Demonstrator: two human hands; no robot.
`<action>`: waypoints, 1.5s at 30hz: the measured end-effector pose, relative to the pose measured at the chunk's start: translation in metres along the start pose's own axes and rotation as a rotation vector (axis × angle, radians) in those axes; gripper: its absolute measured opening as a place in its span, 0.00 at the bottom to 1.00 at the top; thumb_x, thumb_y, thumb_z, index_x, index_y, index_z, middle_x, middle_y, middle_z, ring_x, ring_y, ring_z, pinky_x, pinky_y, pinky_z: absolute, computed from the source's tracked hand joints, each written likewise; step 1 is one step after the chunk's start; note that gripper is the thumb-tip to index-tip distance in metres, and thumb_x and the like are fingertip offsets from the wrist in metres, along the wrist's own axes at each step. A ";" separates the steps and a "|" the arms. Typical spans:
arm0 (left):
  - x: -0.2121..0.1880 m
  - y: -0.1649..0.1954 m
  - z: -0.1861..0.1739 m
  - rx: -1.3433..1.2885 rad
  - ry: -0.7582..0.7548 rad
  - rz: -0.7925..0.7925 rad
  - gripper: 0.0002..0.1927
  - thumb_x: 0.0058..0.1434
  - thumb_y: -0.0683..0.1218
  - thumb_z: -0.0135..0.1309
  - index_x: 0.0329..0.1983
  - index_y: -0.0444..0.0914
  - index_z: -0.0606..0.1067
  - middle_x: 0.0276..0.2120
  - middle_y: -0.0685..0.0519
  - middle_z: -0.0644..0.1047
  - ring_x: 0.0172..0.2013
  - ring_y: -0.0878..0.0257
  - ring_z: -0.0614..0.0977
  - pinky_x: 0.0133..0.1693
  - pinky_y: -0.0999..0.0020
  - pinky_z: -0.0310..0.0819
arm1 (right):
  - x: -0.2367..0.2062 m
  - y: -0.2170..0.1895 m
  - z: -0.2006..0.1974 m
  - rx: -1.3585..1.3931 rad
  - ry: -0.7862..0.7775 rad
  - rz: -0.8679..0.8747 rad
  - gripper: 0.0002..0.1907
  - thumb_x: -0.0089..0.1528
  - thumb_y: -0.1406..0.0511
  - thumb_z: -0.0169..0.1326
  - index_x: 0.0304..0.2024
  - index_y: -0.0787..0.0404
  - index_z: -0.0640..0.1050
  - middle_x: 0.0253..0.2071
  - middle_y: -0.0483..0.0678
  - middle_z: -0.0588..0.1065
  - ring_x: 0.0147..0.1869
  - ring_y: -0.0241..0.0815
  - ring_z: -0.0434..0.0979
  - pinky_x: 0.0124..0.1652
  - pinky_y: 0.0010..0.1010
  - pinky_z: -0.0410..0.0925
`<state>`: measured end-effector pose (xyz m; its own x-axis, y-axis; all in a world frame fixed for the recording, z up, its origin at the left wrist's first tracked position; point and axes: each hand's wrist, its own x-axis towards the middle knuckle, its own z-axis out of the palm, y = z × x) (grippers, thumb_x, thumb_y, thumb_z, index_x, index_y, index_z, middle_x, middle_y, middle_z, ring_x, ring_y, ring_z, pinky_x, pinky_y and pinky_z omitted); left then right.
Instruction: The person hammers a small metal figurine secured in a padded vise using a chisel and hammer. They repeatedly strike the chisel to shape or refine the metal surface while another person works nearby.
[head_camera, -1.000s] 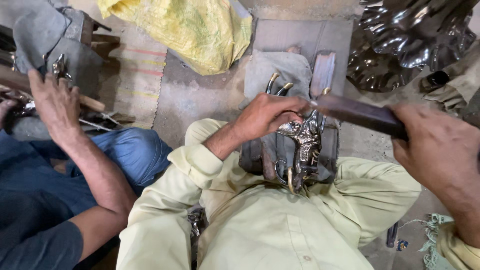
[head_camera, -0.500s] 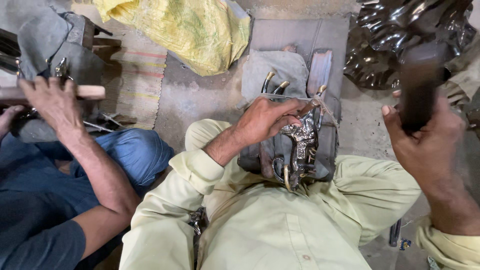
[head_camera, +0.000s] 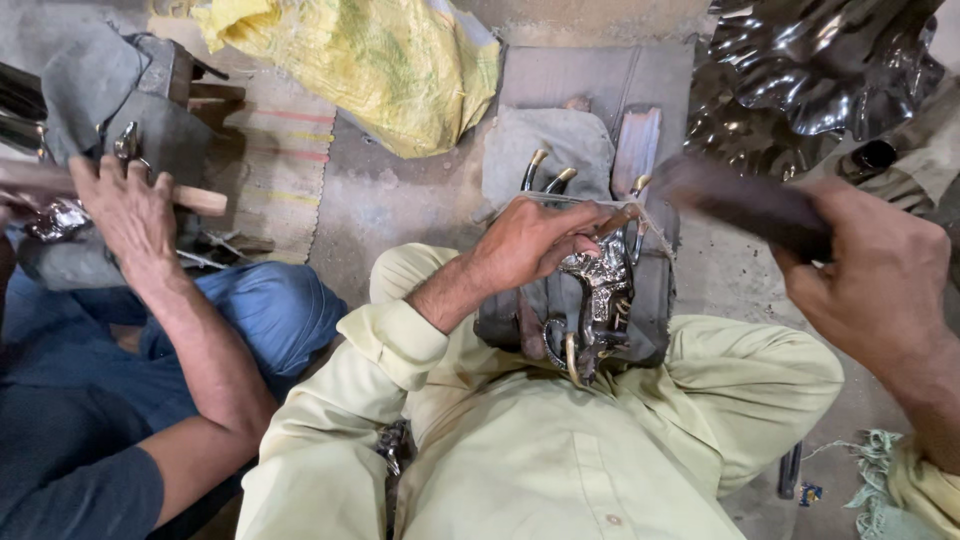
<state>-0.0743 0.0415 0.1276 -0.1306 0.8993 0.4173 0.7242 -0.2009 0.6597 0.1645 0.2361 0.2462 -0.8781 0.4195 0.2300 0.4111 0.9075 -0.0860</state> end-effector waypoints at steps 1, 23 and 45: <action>0.000 0.000 0.000 -0.019 0.008 0.018 0.22 0.62 0.42 0.64 0.57 0.42 0.71 0.36 0.51 0.84 0.37 0.51 0.87 0.36 0.60 0.80 | -0.001 0.002 0.002 0.042 -0.028 0.079 0.18 0.60 0.65 0.64 0.51 0.63 0.79 0.32 0.53 0.77 0.35 0.51 0.80 0.38 0.38 0.71; 0.003 -0.005 -0.003 -0.083 -0.007 0.003 0.21 0.61 0.43 0.63 0.57 0.41 0.73 0.35 0.52 0.84 0.33 0.53 0.87 0.35 0.60 0.79 | -0.008 -0.001 0.008 -0.025 0.064 -0.070 0.15 0.64 0.67 0.63 0.52 0.62 0.77 0.39 0.52 0.78 0.39 0.49 0.82 0.42 0.36 0.73; 0.020 -0.001 -0.009 -0.152 0.003 -0.152 0.21 0.64 0.47 0.63 0.57 0.38 0.71 0.38 0.47 0.85 0.42 0.52 0.89 0.40 0.61 0.82 | 0.001 0.034 0.068 0.316 -0.118 0.256 0.24 0.63 0.53 0.65 0.55 0.57 0.77 0.28 0.53 0.76 0.30 0.49 0.79 0.33 0.43 0.70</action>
<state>-0.0835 0.0560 0.1406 -0.2331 0.9226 0.3075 0.5858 -0.1192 0.8016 0.1613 0.2683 0.1780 -0.7871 0.6147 0.0513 0.5403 0.7271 -0.4235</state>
